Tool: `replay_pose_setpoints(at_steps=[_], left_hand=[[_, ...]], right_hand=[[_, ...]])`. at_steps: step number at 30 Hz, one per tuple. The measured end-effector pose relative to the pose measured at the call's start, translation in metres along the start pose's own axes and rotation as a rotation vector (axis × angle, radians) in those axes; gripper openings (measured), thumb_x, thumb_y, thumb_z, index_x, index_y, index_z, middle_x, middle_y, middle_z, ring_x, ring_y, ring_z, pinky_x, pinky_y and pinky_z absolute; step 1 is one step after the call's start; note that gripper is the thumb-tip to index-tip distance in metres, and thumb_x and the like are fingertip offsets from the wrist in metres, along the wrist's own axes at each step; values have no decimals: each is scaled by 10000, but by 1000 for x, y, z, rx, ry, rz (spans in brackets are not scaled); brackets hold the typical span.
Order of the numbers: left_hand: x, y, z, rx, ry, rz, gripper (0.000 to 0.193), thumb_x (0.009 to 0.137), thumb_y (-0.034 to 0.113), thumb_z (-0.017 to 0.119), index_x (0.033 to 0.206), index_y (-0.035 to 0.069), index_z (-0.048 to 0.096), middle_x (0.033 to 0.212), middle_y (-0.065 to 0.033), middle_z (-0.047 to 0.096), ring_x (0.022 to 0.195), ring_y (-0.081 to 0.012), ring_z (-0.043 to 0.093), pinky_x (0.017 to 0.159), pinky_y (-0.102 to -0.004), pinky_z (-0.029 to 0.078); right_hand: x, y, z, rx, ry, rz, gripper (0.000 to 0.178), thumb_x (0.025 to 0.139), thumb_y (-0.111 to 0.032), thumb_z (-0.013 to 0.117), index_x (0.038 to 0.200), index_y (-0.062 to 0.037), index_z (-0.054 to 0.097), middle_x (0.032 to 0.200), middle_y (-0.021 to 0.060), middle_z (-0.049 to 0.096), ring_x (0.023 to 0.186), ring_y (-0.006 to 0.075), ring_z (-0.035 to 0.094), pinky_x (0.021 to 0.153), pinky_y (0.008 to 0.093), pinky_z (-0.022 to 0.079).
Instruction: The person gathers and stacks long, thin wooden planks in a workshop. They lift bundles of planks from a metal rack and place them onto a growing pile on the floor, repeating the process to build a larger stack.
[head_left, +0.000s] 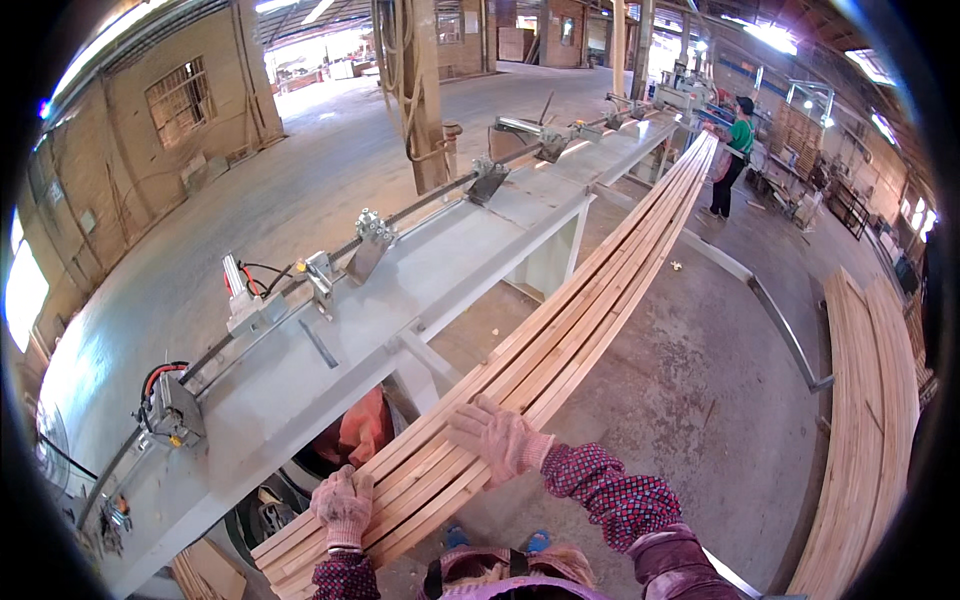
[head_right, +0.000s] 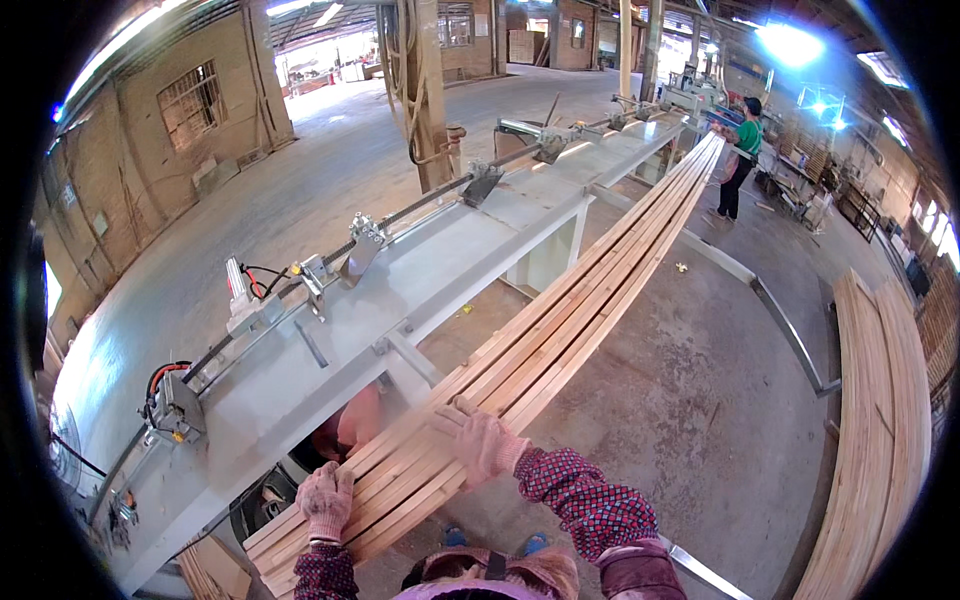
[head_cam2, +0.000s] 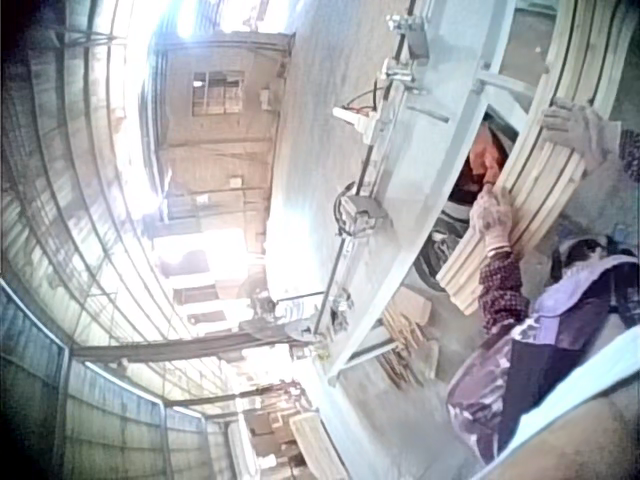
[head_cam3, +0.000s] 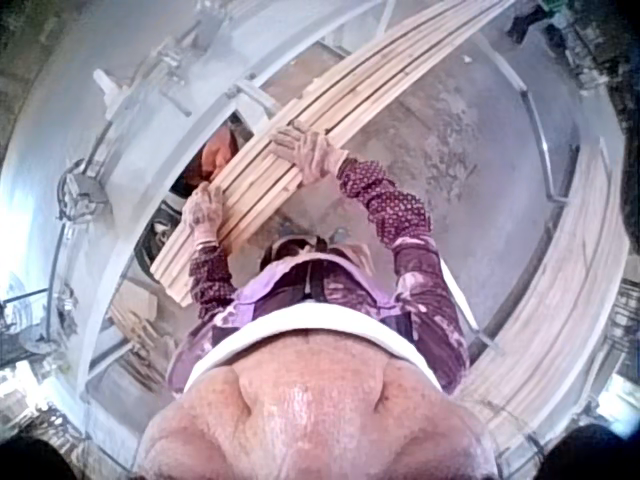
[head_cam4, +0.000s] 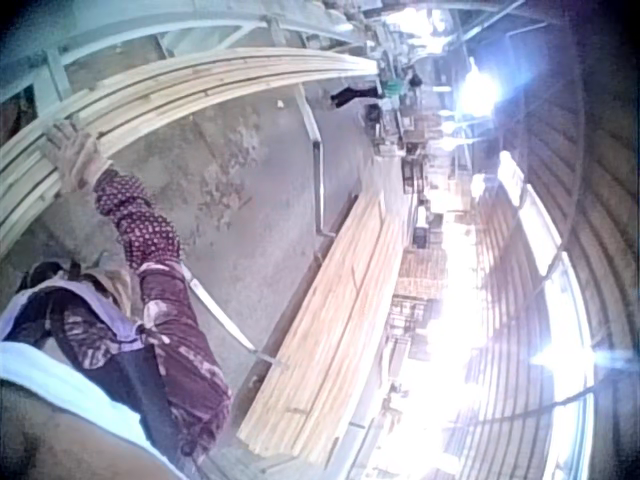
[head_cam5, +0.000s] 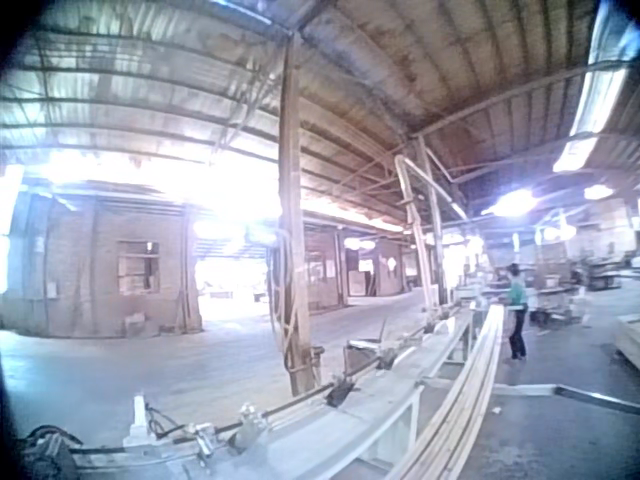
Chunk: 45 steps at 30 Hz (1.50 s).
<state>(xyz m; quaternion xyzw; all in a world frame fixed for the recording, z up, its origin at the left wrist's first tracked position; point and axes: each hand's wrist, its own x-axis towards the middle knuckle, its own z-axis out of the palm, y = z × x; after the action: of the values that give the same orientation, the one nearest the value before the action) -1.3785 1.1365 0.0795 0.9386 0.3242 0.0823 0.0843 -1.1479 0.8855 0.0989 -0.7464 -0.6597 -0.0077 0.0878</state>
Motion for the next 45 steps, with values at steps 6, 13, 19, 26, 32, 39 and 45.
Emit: replay_pose_setpoints(at_steps=[6,13,19,26,32,39,45], left_hand=[[1,-4,8,7,60,17,464,884,495,622,1135,115,708,1059,-93,721,1016,-298,664,924,-440,468],[3,-2,5,12,34,13,456,903,493,590,1138,121,708,1065,-104,721,1027,-312,662,932,-448,475],[2,-3,7,18,34,-10,467,879,499,621,1142,121,703,1066,-92,717,1027,-298,657,931,-435,461],[2,0,4,20,27,-31,455,884,493,616,1139,126,705,1076,-94,717,1026,-298,659,931,-432,462],[2,-4,9,3,51,4,445,907,504,581,1108,127,709,1066,-117,717,1007,-339,661,918,-473,481],[2,-6,8,-5,51,0,445,901,508,586,1107,132,707,1056,-116,717,1015,-335,659,920,-470,480],[3,0,6,-10,63,9,446,886,504,603,1094,124,709,1032,-108,719,987,-315,664,898,-439,472]], right_hand=[[2,0,-8,-55,-82,13,952,671,-594,708,1424,-51,499,1533,185,418,1436,346,367,1224,511,204],[3,-1,-12,-51,-111,15,1008,631,-578,754,1441,-47,473,1531,182,414,1432,340,369,1222,510,213],[2,5,2,9,-48,0,1020,607,-581,761,1432,-51,479,1529,183,413,1436,336,366,1219,521,212],[2,6,5,23,-19,-4,1014,616,-605,739,1425,-49,485,1521,188,423,1431,338,375,1211,529,214],[2,6,4,32,-45,0,1041,621,-622,739,1425,-14,478,1531,203,401,1429,355,358,1218,513,204],[2,5,1,6,-18,-13,1012,634,-626,715,1427,-42,480,1522,193,422,1419,342,387,1193,513,236],[0,6,5,17,0,11,1005,636,-626,711,1430,-53,488,1531,192,416,1425,343,380,1197,518,235]])
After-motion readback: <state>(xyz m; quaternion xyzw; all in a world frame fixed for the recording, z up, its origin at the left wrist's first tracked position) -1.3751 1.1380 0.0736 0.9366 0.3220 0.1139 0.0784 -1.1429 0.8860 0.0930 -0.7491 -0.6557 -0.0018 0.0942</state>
